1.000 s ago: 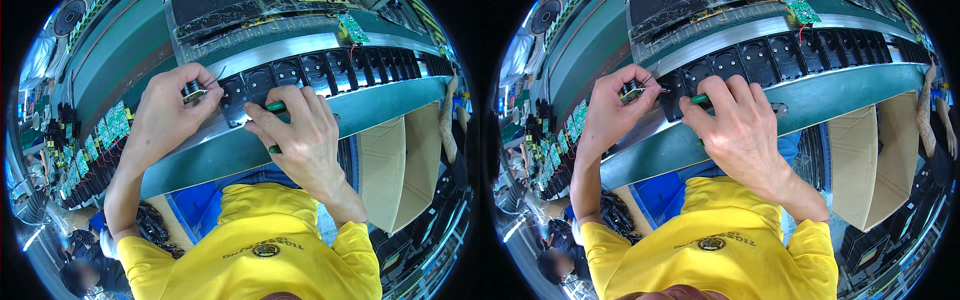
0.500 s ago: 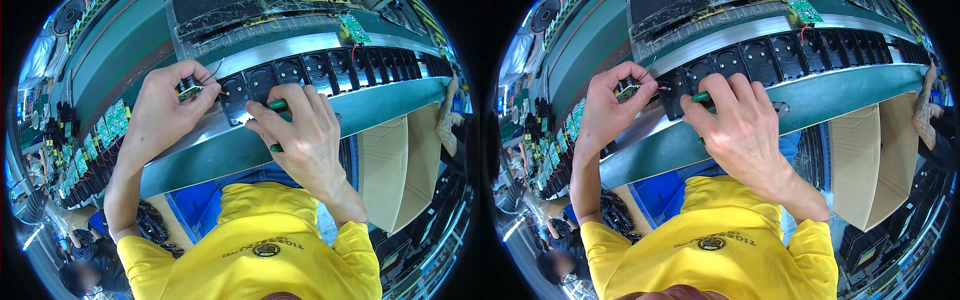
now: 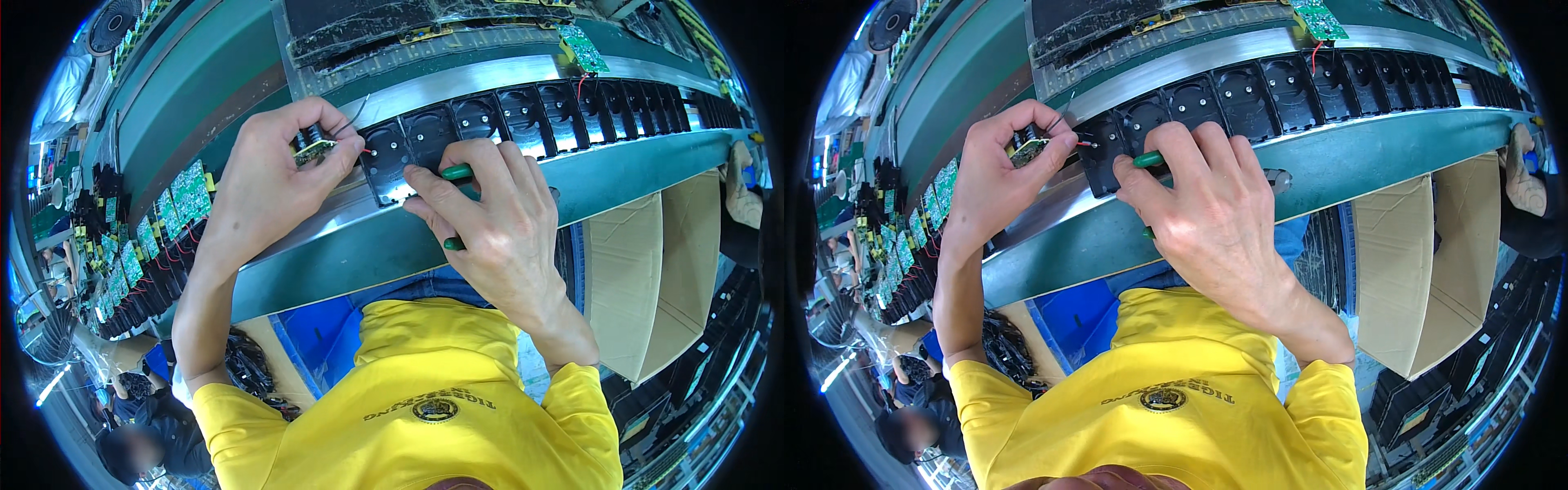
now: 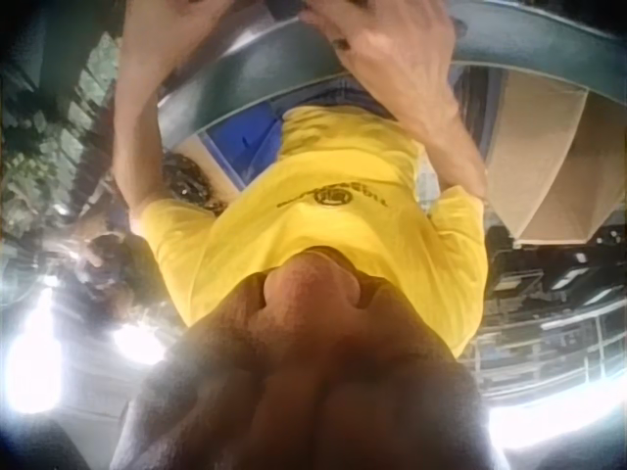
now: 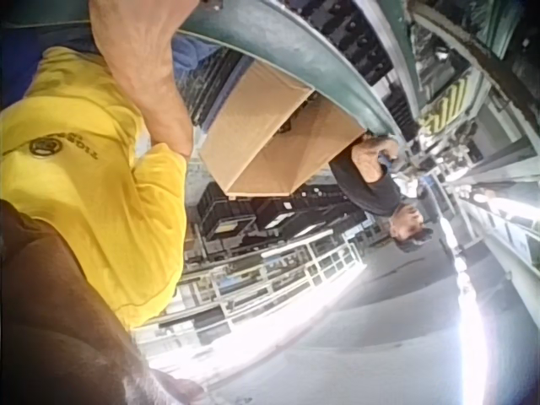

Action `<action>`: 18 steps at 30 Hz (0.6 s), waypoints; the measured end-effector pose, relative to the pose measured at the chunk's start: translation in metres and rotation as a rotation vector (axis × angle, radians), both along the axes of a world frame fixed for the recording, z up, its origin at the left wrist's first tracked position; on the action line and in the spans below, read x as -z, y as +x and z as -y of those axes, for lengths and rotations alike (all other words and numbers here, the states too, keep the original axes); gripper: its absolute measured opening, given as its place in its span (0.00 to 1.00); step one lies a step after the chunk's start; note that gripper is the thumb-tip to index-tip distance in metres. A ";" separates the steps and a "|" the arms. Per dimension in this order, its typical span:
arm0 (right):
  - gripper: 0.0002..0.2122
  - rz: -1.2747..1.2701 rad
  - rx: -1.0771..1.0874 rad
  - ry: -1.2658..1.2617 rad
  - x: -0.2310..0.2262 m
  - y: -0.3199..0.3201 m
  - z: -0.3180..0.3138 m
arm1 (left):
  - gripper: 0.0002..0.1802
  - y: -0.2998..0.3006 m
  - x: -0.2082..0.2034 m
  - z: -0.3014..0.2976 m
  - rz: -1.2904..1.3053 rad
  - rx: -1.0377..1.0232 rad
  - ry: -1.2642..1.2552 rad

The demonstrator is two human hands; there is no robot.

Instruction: Trimming components on printed circuit boards using wire cutters on an assembly line.

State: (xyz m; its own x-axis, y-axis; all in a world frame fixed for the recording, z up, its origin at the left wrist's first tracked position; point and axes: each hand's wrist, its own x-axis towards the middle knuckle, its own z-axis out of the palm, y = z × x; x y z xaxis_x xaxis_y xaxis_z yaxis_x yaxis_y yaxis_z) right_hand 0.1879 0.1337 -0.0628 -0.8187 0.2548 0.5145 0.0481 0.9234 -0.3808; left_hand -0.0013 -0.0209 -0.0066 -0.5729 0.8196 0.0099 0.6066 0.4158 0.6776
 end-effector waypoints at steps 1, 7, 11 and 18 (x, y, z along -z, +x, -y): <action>0.09 -0.003 0.000 -0.002 0.000 0.000 0.000 | 0.06 0.001 0.000 0.000 0.009 -0.004 0.003; 0.13 0.001 0.001 0.017 0.001 0.000 -0.001 | 0.05 0.003 0.002 -0.004 0.010 0.019 -0.015; 0.18 -0.004 -0.063 -0.117 -0.014 0.002 -0.001 | 0.03 0.002 0.008 0.000 -0.052 0.070 0.037; 0.17 -0.269 -0.260 -0.964 -0.052 -0.029 0.004 | 0.06 -0.015 0.015 0.013 -0.388 0.353 0.040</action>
